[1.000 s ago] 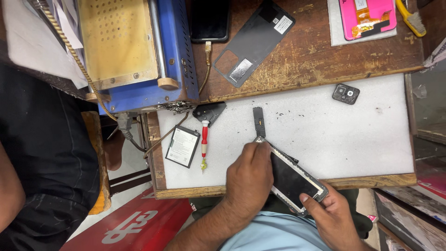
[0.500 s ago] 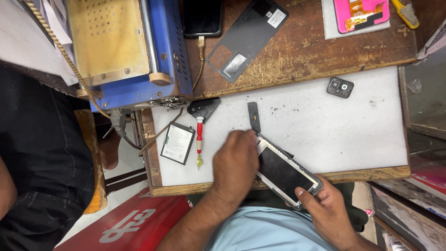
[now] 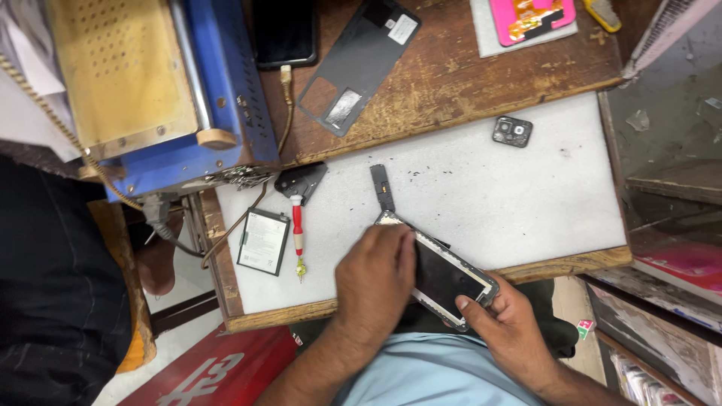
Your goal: The person uses a red-handled screwdriver to remove screws from a disassembled smartphone. They then remove the battery and a small internal component, placing them on the workbench. The person continues to manipulate the phone's internal frame and ribbon cables.
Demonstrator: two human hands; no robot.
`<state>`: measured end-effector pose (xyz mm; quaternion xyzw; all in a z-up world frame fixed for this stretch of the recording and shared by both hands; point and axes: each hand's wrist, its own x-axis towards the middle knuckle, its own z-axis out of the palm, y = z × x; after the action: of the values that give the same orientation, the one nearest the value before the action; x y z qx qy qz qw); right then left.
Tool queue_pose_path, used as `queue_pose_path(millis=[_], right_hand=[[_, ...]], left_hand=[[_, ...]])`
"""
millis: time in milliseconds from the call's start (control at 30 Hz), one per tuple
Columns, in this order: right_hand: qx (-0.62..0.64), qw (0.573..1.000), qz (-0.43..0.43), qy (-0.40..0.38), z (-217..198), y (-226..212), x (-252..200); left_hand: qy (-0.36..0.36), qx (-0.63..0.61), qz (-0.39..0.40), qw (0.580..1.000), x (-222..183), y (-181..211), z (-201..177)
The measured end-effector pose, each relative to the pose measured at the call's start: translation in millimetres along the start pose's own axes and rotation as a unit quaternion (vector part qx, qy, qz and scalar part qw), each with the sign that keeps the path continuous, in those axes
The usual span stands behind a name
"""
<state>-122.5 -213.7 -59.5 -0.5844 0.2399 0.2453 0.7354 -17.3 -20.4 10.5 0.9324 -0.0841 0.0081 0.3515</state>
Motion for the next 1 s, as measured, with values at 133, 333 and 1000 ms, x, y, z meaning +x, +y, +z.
queue_pose_path(millis=[133,333,1000], right_hand=[[0.006,0.998,-0.058,-0.013,-3,13,4],[-0.065,0.994,-0.084,-0.032,-14,10,4],[-0.131,0.99,-0.024,-0.042,-14,-9,7]], left_hand=[[0.0,-0.015,0.019,1.0,-11,12,13],[-0.103,-0.116,0.079,0.985,-39,49,27],[-0.102,-0.117,0.149,0.977,-30,45,34]])
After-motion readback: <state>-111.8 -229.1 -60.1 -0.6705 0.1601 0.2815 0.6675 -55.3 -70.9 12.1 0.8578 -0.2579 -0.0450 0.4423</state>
